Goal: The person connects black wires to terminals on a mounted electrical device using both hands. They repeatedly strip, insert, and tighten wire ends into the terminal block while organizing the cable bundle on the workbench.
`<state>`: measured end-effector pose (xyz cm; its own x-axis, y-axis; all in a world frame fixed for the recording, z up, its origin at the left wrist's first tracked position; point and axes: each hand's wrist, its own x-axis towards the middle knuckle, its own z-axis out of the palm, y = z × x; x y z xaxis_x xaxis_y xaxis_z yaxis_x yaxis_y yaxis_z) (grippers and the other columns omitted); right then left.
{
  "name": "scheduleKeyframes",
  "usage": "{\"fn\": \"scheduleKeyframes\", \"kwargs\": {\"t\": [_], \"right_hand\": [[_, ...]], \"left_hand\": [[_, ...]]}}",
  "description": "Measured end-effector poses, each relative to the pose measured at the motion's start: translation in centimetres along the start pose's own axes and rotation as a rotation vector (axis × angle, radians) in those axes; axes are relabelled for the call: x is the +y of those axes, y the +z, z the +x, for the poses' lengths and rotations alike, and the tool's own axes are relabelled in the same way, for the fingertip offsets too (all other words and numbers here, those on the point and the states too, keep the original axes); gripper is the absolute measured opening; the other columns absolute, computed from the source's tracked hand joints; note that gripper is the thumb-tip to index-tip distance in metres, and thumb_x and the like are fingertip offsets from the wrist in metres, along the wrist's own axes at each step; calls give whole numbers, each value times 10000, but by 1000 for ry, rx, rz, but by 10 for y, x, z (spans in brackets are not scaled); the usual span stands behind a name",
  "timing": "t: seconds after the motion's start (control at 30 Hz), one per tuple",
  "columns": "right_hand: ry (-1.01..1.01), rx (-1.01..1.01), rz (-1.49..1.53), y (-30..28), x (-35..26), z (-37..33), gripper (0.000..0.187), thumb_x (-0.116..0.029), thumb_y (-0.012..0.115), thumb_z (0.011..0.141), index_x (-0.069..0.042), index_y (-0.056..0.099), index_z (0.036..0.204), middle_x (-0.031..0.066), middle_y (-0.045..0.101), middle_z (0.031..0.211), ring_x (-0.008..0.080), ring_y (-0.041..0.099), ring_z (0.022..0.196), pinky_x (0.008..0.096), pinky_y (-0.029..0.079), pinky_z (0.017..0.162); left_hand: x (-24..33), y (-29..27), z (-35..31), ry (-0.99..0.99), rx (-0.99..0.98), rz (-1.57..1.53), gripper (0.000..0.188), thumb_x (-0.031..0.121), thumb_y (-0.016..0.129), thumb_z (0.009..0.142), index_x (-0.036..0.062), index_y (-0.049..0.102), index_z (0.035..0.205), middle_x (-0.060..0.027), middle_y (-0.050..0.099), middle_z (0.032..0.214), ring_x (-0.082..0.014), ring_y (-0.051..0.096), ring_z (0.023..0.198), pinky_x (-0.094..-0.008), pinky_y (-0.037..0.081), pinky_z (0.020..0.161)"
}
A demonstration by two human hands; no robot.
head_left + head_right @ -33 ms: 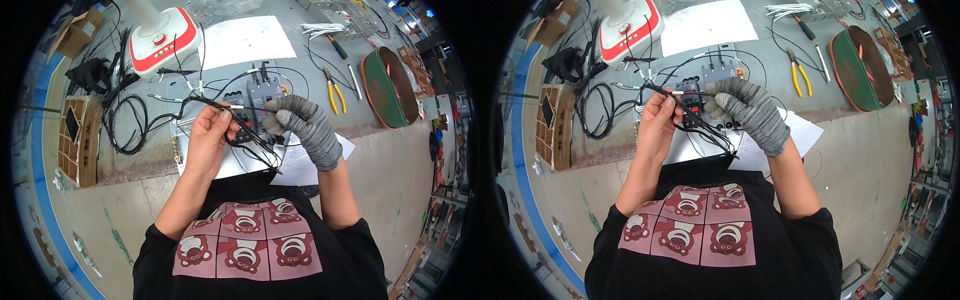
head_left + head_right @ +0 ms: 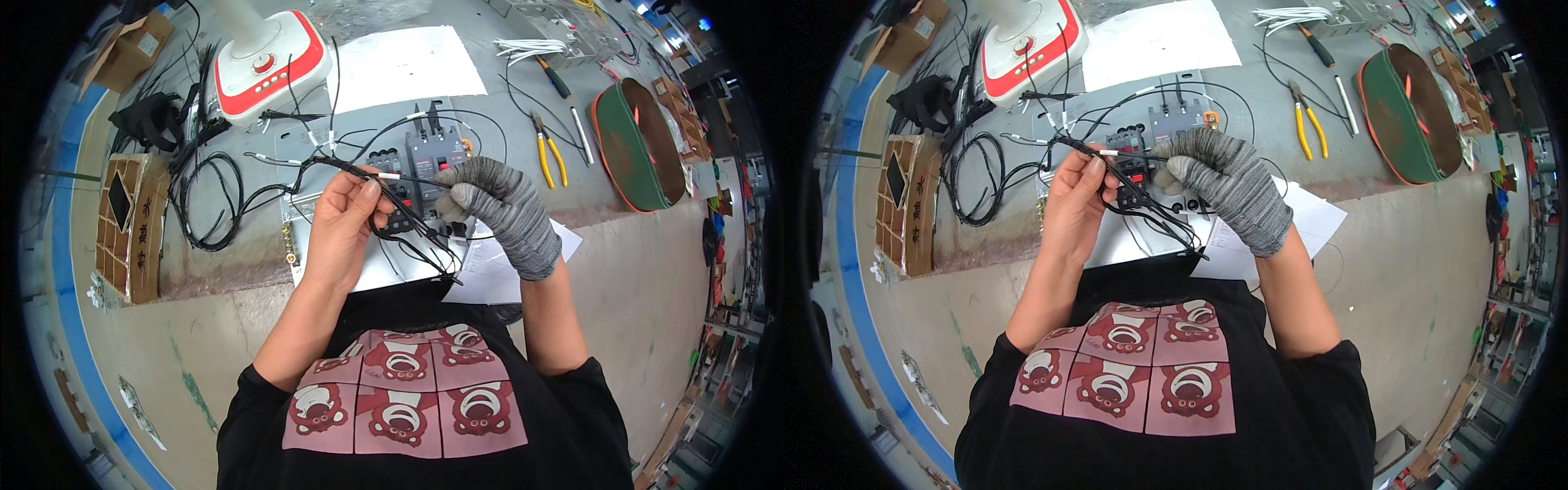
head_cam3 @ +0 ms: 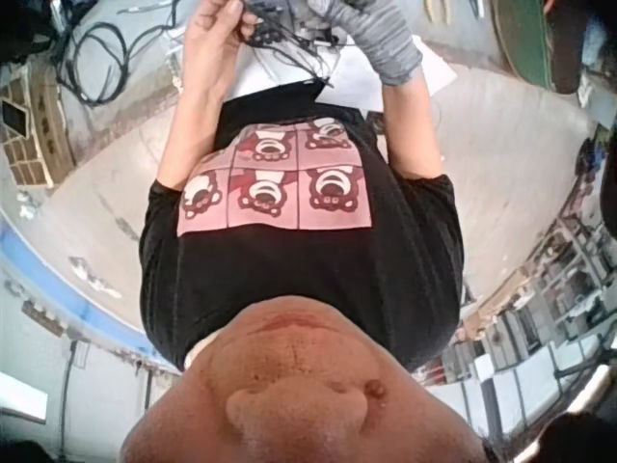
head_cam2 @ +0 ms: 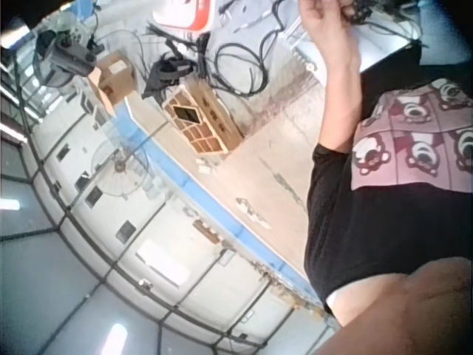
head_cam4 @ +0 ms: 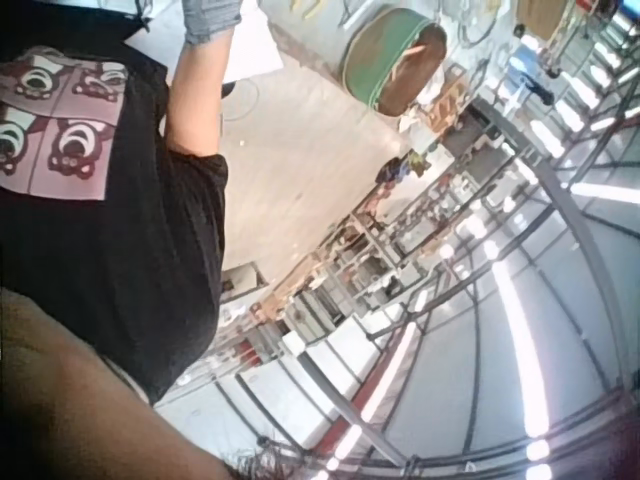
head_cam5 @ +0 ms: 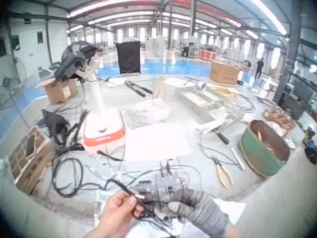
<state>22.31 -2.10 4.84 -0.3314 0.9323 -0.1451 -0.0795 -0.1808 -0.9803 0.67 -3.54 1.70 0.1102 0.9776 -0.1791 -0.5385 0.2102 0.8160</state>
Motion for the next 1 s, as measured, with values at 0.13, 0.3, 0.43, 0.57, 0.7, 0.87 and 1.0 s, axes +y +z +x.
{"fn": "scheduleKeyframes", "kwargs": {"t": [0.13,0.3,0.43,0.57,0.7,0.87,1.0], "right_hand": [[24,-39,-89,1,-6,-1,222,-100,646,864,-9,654,1066,37,668,862,90,601,777,234,501,721],[67,-212,-141,0,-10,4,196,-110,662,849,0,636,1010,14,630,836,90,583,784,242,488,730],[94,-324,-122,-1,-17,13,173,-136,624,882,1,616,988,26,637,811,85,583,751,225,488,682],[226,-313,-175,7,-14,36,156,-121,596,898,-10,609,1007,51,650,835,73,599,673,220,505,612],[115,-368,-197,27,1,44,279,-102,665,848,3,596,1097,64,674,920,97,627,761,249,525,698],[97,-336,-467,25,-5,48,257,-84,668,843,-17,605,1083,26,651,960,83,604,852,231,504,773],[-146,-73,-970,35,-45,41,173,-62,695,790,-6,649,947,84,669,839,141,628,801,270,505,718]], "left_hand": [[4,2,-2,-18,-9,-38,172,180,529,956,48,570,1059,-19,613,872,-91,593,758,-228,481,698],[6,4,-3,-42,68,-120,197,225,495,973,52,565,1037,-6,599,907,-92,575,825,-239,467,774],[5,-5,-5,-47,72,-85,180,237,529,960,66,587,964,14,584,875,-65,515,766,-210,426,723],[6,-9,-8,-83,15,-70,174,231,545,951,62,587,954,19,573,848,-64,513,746,-207,426,711],[8,-12,-11,-85,3,-73,171,226,550,947,60,587,958,20,568,833,-65,523,749,-209,427,705],[11,-16,-12,-102,-15,-77,175,230,554,944,60,590,967,15,581,856,-67,537,761,-207,430,712],[8,-18,-11,-150,-4,-24,171,232,560,943,65,591,963,0,608,887,-77,589,752,-207,437,668]]}}
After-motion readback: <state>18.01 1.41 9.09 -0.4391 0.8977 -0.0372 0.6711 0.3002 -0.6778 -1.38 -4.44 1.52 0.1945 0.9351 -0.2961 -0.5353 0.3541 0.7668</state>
